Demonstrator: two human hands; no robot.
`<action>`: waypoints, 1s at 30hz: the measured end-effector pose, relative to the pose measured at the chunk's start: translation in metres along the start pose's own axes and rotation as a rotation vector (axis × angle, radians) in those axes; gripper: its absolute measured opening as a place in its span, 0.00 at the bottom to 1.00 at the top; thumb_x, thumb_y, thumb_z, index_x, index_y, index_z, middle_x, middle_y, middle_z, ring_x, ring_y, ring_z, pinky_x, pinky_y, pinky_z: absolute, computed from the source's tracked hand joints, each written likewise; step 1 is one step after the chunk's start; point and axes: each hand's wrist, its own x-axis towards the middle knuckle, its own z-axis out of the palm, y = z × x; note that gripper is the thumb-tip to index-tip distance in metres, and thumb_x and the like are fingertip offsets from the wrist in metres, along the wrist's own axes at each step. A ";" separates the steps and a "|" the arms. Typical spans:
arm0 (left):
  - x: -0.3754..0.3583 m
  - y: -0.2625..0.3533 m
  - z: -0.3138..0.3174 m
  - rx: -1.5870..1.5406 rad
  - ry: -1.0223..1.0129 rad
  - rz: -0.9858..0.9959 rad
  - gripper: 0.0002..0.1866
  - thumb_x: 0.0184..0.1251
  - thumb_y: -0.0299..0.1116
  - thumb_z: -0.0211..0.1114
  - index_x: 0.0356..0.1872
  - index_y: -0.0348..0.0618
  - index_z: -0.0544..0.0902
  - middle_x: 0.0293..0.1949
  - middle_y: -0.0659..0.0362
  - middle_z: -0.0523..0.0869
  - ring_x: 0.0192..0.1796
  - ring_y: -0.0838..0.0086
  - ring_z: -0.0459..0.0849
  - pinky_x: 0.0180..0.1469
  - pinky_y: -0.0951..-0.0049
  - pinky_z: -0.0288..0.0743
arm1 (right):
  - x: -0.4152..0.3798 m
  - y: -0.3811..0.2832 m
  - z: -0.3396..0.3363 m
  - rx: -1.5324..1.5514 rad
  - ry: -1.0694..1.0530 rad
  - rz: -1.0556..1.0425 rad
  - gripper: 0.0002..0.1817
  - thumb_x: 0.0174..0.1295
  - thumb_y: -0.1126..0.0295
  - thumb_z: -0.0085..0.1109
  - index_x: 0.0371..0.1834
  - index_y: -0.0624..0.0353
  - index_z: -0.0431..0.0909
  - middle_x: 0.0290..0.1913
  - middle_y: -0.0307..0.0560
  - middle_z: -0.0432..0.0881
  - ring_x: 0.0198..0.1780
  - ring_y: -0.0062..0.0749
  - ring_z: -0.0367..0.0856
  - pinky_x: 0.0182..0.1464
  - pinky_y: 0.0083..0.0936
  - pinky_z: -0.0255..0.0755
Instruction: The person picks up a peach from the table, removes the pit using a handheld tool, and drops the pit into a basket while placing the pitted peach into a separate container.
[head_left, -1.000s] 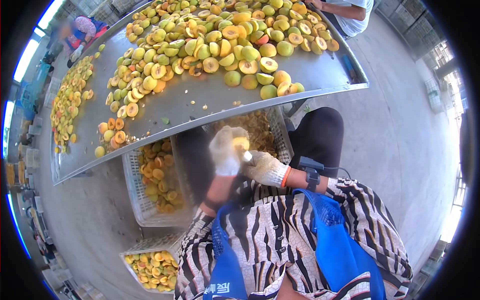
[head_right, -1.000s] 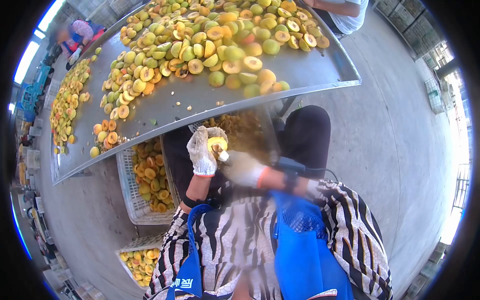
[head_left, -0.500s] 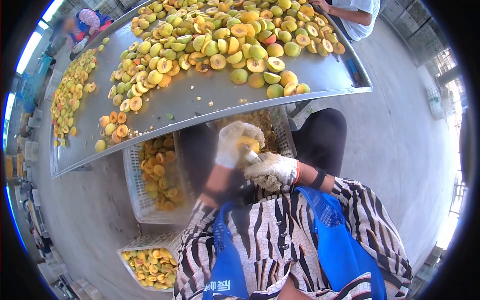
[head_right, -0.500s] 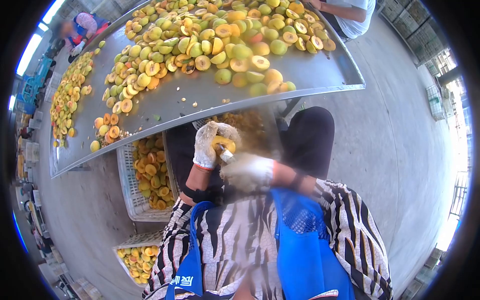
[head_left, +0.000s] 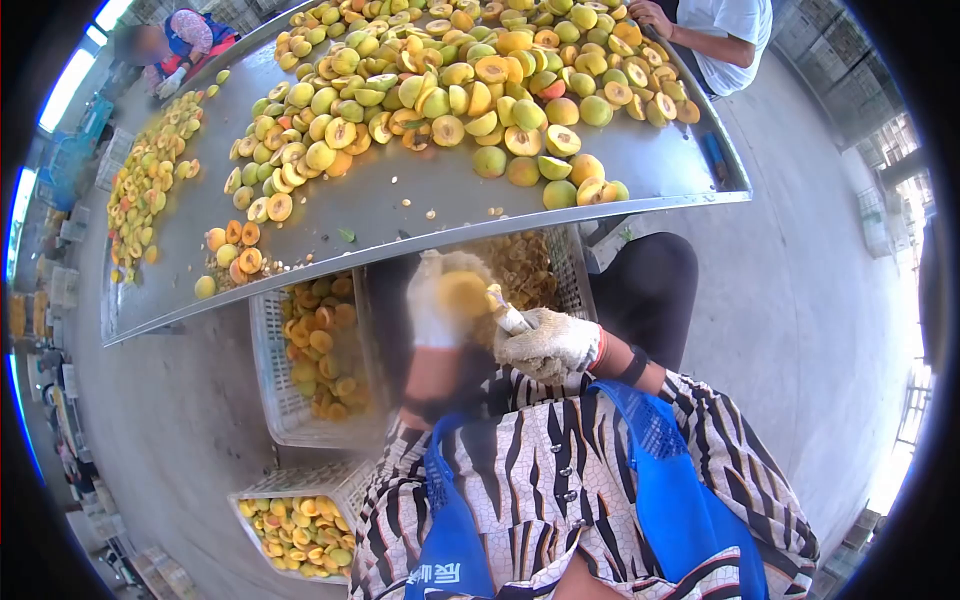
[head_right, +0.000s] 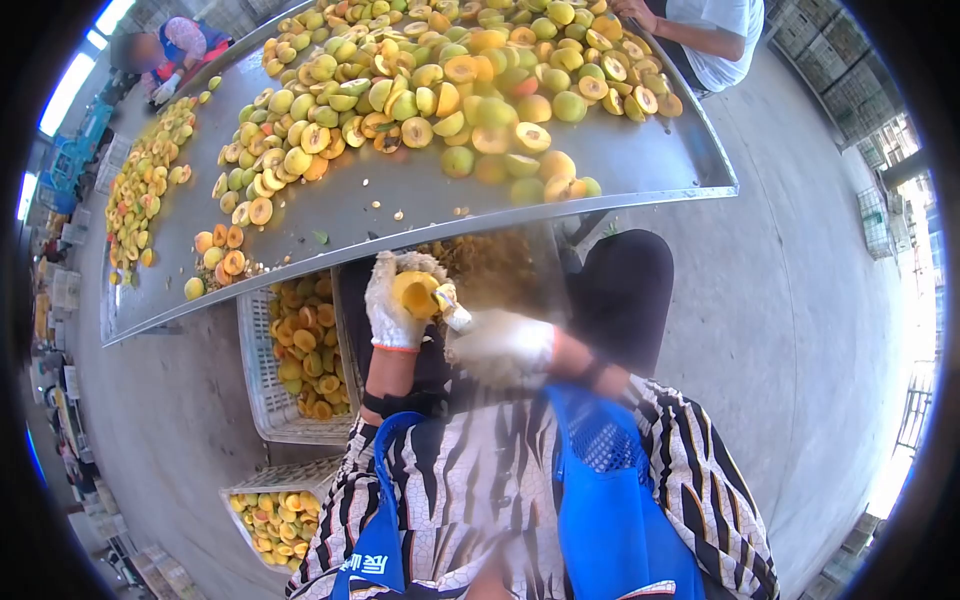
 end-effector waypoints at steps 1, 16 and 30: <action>-0.002 0.018 -0.011 0.056 0.043 0.042 0.24 0.77 0.48 0.49 0.33 0.34 0.77 0.31 0.47 0.82 0.34 0.57 0.82 0.38 0.58 0.80 | 0.001 -0.004 -0.004 -0.191 0.089 0.025 0.14 0.66 0.56 0.61 0.39 0.56 0.77 0.23 0.35 0.75 0.18 0.20 0.74 0.17 0.21 0.67; 0.097 0.047 0.049 1.329 0.076 0.467 0.29 0.61 0.32 0.71 0.63 0.36 0.73 0.64 0.48 0.76 0.64 0.62 0.76 0.65 0.67 0.71 | -0.011 -0.010 -0.017 -0.148 0.499 -0.129 0.18 0.62 0.55 0.62 0.41 0.61 0.77 0.32 0.44 0.81 0.34 0.26 0.77 0.41 0.30 0.72; 0.154 0.022 0.069 2.063 -0.092 0.155 0.30 0.55 0.43 0.70 0.59 0.43 0.77 0.57 0.50 0.81 0.59 0.58 0.80 0.59 0.60 0.76 | -0.020 -0.014 -0.011 -0.178 0.554 -0.042 0.15 0.63 0.66 0.58 0.52 0.55 0.77 0.37 0.41 0.84 0.36 0.25 0.84 0.39 0.25 0.80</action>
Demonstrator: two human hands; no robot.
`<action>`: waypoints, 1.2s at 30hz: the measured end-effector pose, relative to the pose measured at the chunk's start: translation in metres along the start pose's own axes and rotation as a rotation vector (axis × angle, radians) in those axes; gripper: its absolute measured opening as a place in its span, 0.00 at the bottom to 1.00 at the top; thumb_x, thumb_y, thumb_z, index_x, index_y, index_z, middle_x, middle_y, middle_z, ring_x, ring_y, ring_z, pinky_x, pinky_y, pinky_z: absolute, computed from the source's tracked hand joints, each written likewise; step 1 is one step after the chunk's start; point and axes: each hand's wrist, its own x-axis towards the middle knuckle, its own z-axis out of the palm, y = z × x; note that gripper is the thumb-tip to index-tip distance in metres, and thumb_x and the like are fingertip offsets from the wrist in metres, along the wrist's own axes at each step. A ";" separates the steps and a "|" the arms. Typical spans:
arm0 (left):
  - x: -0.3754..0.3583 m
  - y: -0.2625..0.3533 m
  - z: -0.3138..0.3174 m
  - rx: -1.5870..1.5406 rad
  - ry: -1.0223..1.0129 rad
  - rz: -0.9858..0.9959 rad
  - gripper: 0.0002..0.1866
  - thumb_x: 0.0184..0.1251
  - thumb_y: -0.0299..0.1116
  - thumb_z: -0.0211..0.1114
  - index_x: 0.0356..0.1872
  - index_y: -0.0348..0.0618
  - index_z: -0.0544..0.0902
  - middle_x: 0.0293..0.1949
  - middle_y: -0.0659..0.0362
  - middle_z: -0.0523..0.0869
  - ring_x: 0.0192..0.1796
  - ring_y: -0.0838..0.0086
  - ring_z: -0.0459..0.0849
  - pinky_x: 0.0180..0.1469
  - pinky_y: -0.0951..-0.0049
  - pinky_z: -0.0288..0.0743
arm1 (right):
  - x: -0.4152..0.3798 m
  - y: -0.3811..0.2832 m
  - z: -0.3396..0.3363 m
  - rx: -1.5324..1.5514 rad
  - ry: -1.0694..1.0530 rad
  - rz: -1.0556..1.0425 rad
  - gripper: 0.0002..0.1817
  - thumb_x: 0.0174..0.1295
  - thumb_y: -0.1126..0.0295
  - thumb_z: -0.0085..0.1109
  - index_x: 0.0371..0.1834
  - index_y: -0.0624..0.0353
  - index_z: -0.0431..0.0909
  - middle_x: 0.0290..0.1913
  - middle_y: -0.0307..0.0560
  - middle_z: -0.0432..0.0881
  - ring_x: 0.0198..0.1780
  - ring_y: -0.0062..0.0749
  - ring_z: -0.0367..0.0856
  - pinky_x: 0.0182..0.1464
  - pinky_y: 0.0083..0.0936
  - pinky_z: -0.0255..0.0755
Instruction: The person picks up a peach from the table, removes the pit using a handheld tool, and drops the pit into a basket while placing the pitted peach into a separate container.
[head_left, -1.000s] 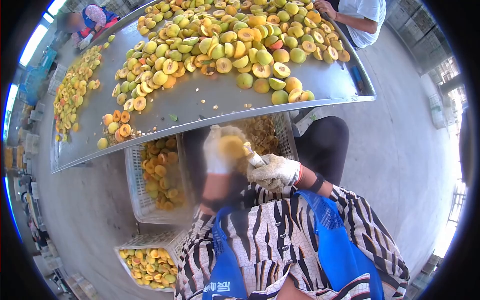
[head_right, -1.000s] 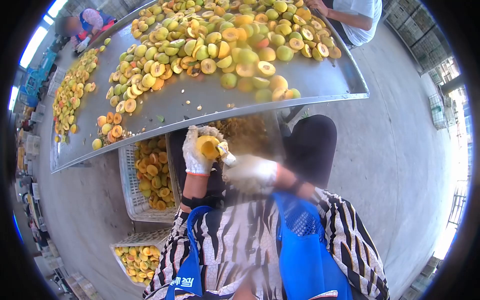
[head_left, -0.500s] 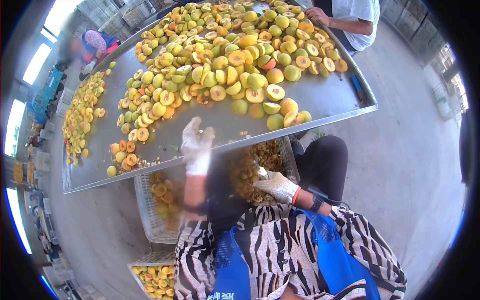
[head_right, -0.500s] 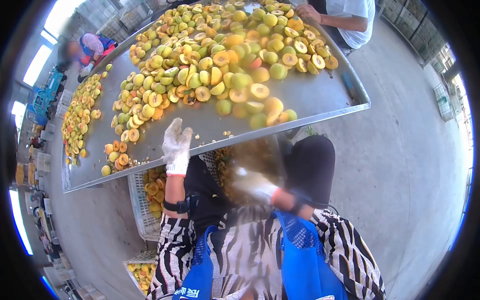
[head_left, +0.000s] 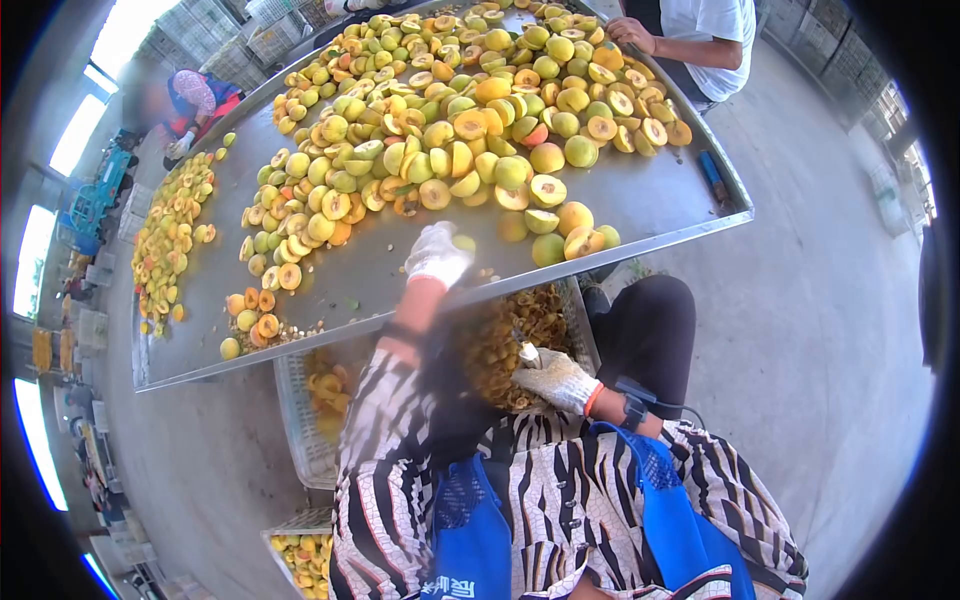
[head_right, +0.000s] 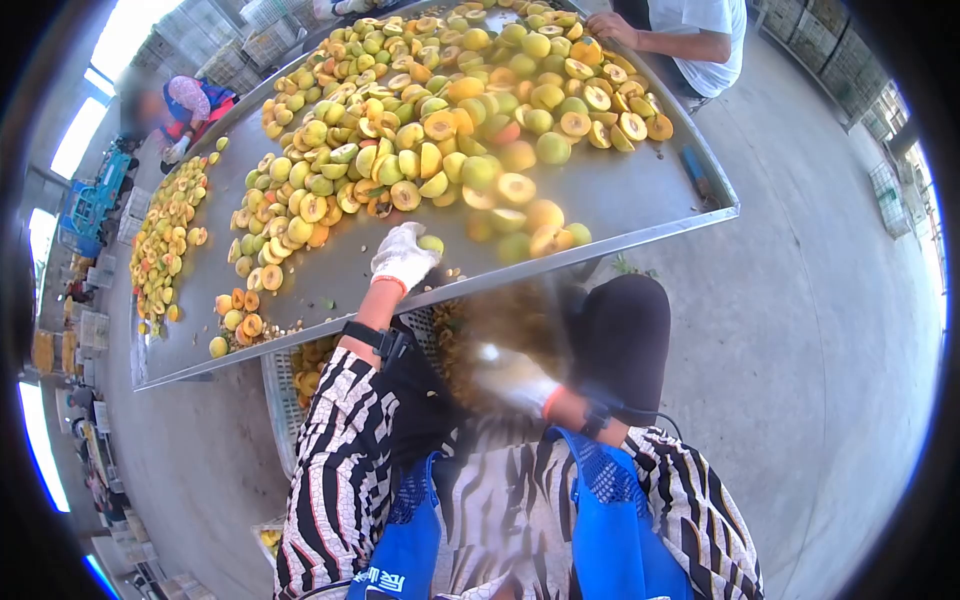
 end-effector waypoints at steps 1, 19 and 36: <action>-0.007 -0.017 0.000 -0.306 0.009 -0.056 0.29 0.56 0.39 0.68 0.60 0.41 0.76 0.57 0.49 0.81 0.58 0.60 0.81 0.57 0.63 0.77 | -0.003 -0.002 0.001 -0.009 -0.005 0.017 0.15 0.63 0.65 0.58 0.53 0.55 0.77 0.37 0.41 0.85 0.37 0.24 0.84 0.39 0.25 0.80; -0.154 0.001 0.018 -2.295 -0.233 -0.146 0.17 0.76 0.41 0.49 0.46 0.37 0.79 0.45 0.48 0.83 0.47 0.54 0.82 0.53 0.52 0.78 | -0.011 -0.043 0.034 -0.659 0.266 -0.330 0.12 0.64 0.65 0.52 0.43 0.59 0.80 0.41 0.56 0.84 0.43 0.52 0.84 0.46 0.41 0.77; -0.165 0.021 0.029 -2.223 -0.041 -0.299 0.18 0.78 0.44 0.48 0.37 0.41 0.78 0.36 0.53 0.84 0.42 0.58 0.83 0.46 0.56 0.80 | -0.015 -0.038 0.042 -0.655 0.252 -0.296 0.16 0.60 0.65 0.56 0.51 0.52 0.80 0.47 0.51 0.85 0.46 0.49 0.84 0.48 0.38 0.78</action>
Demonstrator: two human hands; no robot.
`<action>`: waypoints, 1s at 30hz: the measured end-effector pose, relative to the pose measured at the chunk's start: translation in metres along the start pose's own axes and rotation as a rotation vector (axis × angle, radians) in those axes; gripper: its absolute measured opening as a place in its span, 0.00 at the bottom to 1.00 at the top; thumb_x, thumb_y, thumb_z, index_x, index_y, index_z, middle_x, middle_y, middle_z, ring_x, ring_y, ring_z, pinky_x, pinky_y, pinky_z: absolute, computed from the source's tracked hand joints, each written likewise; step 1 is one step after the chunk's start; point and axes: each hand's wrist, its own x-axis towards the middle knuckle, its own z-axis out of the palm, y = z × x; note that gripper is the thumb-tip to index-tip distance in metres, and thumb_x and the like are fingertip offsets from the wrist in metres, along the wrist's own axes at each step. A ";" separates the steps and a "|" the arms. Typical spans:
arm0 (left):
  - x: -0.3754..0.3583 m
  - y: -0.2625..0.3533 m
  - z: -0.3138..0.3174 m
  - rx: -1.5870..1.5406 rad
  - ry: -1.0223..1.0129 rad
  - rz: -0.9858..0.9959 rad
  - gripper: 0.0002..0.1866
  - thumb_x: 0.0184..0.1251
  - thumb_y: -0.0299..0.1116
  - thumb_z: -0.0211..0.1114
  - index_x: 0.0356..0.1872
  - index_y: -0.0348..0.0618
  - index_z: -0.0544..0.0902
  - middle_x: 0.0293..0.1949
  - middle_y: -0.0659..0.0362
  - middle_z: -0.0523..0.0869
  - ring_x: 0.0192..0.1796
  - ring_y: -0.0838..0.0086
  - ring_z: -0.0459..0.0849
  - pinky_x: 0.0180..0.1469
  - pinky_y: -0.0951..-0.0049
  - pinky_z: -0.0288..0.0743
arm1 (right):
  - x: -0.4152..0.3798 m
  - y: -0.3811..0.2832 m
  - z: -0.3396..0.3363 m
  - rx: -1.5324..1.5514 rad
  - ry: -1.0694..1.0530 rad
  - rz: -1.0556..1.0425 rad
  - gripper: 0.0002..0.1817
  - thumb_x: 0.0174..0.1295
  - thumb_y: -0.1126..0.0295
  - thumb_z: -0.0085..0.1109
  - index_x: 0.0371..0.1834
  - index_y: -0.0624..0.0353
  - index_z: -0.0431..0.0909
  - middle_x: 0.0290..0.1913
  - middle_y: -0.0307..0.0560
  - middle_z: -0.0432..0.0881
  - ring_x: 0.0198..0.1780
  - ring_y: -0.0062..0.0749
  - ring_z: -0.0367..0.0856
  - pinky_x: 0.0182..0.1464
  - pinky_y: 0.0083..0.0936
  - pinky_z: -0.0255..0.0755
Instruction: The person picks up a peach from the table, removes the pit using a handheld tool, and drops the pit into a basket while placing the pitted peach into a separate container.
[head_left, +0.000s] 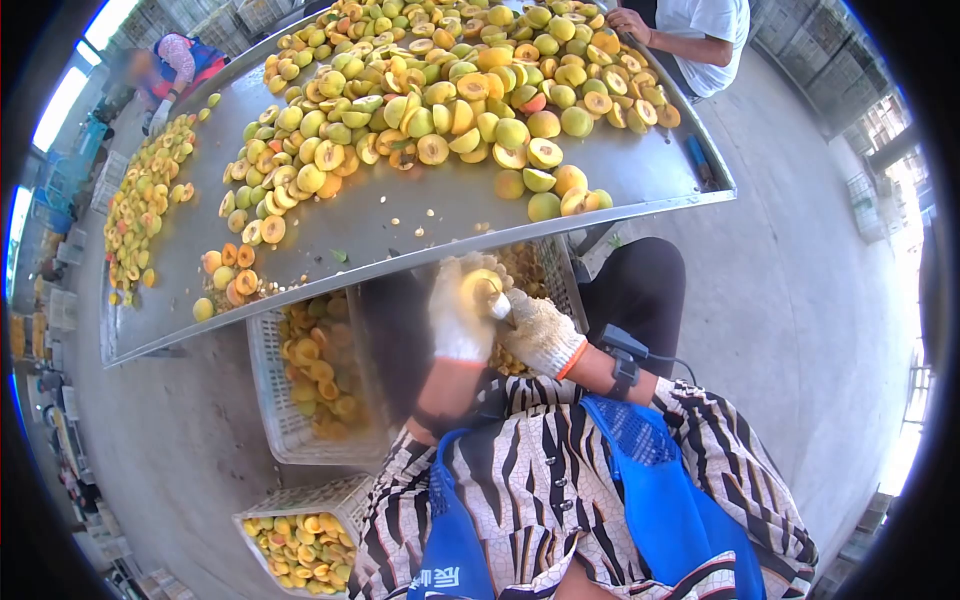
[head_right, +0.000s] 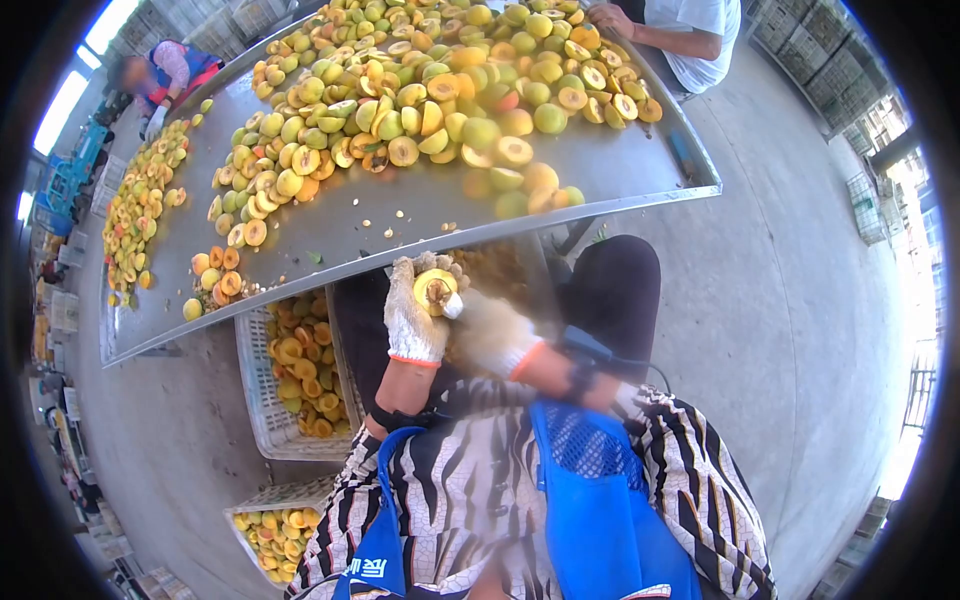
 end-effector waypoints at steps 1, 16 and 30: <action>0.000 -0.001 -0.002 0.014 -0.009 0.020 0.18 0.78 0.44 0.48 0.36 0.42 0.77 0.35 0.53 0.83 0.41 0.59 0.83 0.45 0.57 0.80 | 0.000 -0.002 -0.002 -0.004 -0.027 -0.001 0.16 0.60 0.64 0.57 0.51 0.52 0.80 0.47 0.51 0.85 0.46 0.48 0.84 0.48 0.37 0.78; 0.003 -0.012 -0.019 0.215 0.106 0.147 0.17 0.75 0.43 0.56 0.33 0.39 0.77 0.28 0.52 0.82 0.28 0.62 0.82 0.30 0.62 0.79 | 0.010 0.029 0.030 0.069 -0.144 -0.074 0.18 0.63 0.60 0.58 0.52 0.57 0.77 0.45 0.57 0.84 0.49 0.51 0.82 0.51 0.39 0.75; -0.004 0.002 -0.026 0.275 -0.130 0.107 0.22 0.78 0.42 0.49 0.35 0.31 0.81 0.29 0.49 0.85 0.26 0.64 0.84 0.31 0.67 0.80 | 0.001 0.005 0.013 0.346 -0.446 0.159 0.13 0.65 0.59 0.55 0.39 0.58 0.80 0.24 0.38 0.80 0.26 0.22 0.77 0.29 0.24 0.72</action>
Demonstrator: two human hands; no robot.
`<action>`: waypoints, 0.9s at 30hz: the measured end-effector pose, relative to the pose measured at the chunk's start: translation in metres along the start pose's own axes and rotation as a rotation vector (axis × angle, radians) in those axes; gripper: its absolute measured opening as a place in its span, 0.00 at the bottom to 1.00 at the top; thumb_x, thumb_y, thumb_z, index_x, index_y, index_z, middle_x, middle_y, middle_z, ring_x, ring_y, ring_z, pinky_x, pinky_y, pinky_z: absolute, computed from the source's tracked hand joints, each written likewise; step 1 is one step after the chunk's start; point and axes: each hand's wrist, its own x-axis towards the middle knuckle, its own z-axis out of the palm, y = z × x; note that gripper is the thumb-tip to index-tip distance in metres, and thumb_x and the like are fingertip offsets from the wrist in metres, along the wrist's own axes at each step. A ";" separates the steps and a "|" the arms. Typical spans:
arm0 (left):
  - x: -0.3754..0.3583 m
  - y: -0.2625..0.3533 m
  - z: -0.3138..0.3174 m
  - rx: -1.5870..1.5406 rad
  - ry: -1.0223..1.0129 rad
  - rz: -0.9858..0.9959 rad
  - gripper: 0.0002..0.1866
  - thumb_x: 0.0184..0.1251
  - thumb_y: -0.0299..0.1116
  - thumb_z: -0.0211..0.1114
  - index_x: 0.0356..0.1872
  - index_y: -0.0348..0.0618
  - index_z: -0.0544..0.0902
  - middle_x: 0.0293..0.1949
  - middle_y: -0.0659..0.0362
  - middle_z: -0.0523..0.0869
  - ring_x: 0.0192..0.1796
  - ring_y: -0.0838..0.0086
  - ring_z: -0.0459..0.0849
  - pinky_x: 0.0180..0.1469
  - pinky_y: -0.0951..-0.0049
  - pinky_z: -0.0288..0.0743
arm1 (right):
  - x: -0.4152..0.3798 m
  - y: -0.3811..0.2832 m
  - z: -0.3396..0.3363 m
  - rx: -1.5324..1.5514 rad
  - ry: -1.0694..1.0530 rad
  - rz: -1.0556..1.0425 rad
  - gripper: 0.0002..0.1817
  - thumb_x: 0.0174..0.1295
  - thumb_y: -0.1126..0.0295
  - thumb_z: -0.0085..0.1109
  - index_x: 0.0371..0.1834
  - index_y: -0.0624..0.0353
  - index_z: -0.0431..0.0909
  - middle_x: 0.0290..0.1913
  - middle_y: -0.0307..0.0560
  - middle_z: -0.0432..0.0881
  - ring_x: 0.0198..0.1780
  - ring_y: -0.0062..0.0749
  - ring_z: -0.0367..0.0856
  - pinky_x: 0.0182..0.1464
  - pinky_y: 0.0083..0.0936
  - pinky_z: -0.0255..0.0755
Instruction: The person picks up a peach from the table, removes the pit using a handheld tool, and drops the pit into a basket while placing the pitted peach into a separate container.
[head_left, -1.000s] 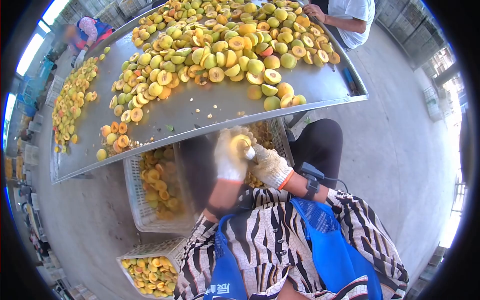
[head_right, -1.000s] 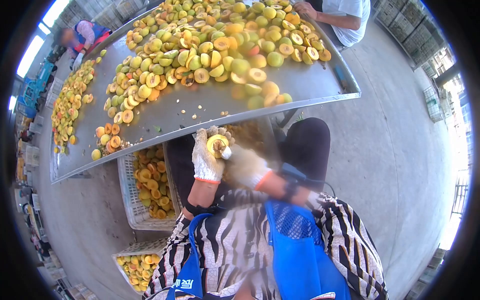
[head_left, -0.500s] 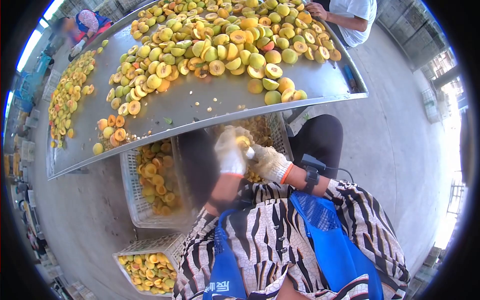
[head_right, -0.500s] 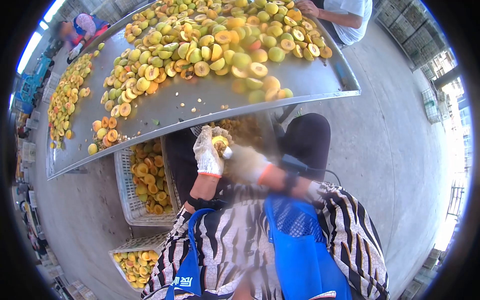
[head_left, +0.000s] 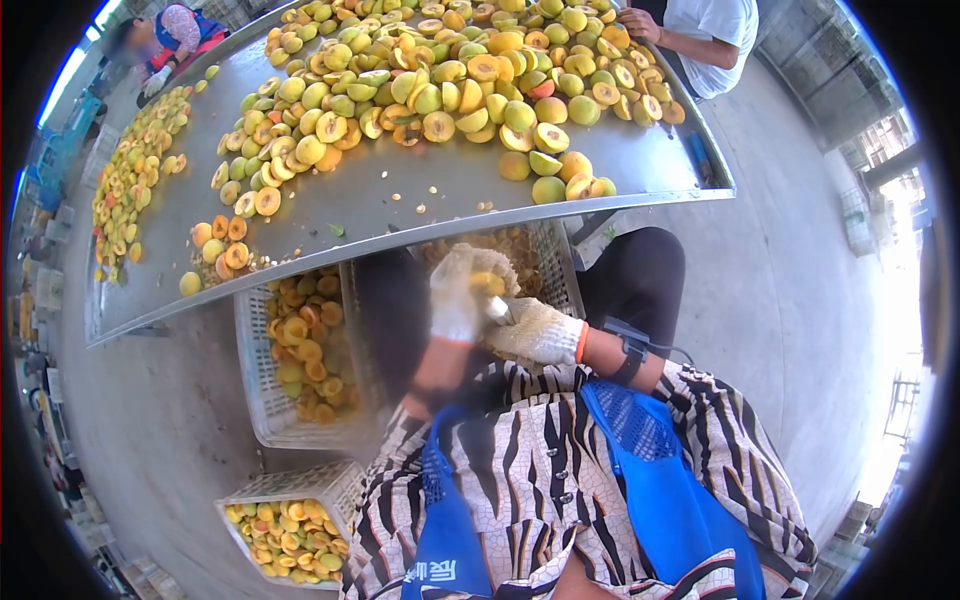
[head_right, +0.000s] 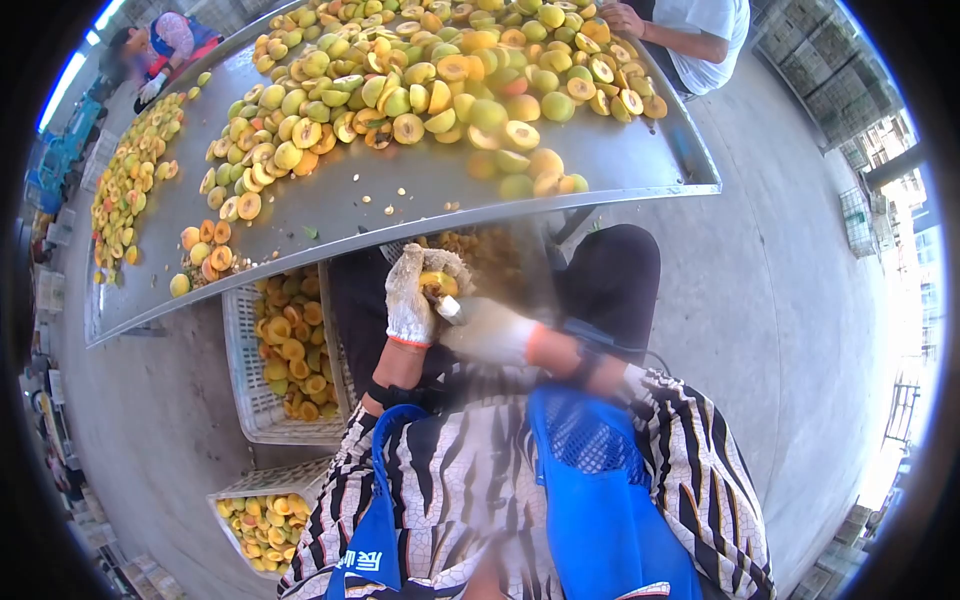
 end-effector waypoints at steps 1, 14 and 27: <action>-0.003 0.000 -0.001 -0.005 0.002 0.000 0.22 0.78 0.42 0.49 0.35 0.32 0.81 0.29 0.49 0.85 0.26 0.65 0.84 0.31 0.68 0.80 | 0.001 0.005 0.001 0.055 -0.042 -0.002 0.14 0.65 0.58 0.55 0.38 0.58 0.80 0.24 0.38 0.80 0.26 0.23 0.78 0.29 0.24 0.73; 0.004 -0.013 -0.025 0.044 -0.219 -0.040 0.22 0.77 0.49 0.49 0.41 0.38 0.80 0.35 0.52 0.87 0.32 0.67 0.86 0.34 0.72 0.80 | 0.005 0.059 0.000 0.942 -0.506 0.003 0.08 0.68 0.67 0.59 0.45 0.56 0.75 0.21 0.31 0.71 0.18 0.13 0.69 0.17 0.15 0.61; -0.001 0.075 -0.061 0.264 0.512 0.579 0.13 0.73 0.35 0.57 0.44 0.33 0.81 0.40 0.49 0.86 0.42 0.66 0.85 0.45 0.62 0.82 | 0.004 0.042 -0.042 0.895 -0.215 0.052 0.05 0.69 0.66 0.55 0.36 0.52 0.71 0.20 0.33 0.68 0.17 0.20 0.68 0.16 0.19 0.61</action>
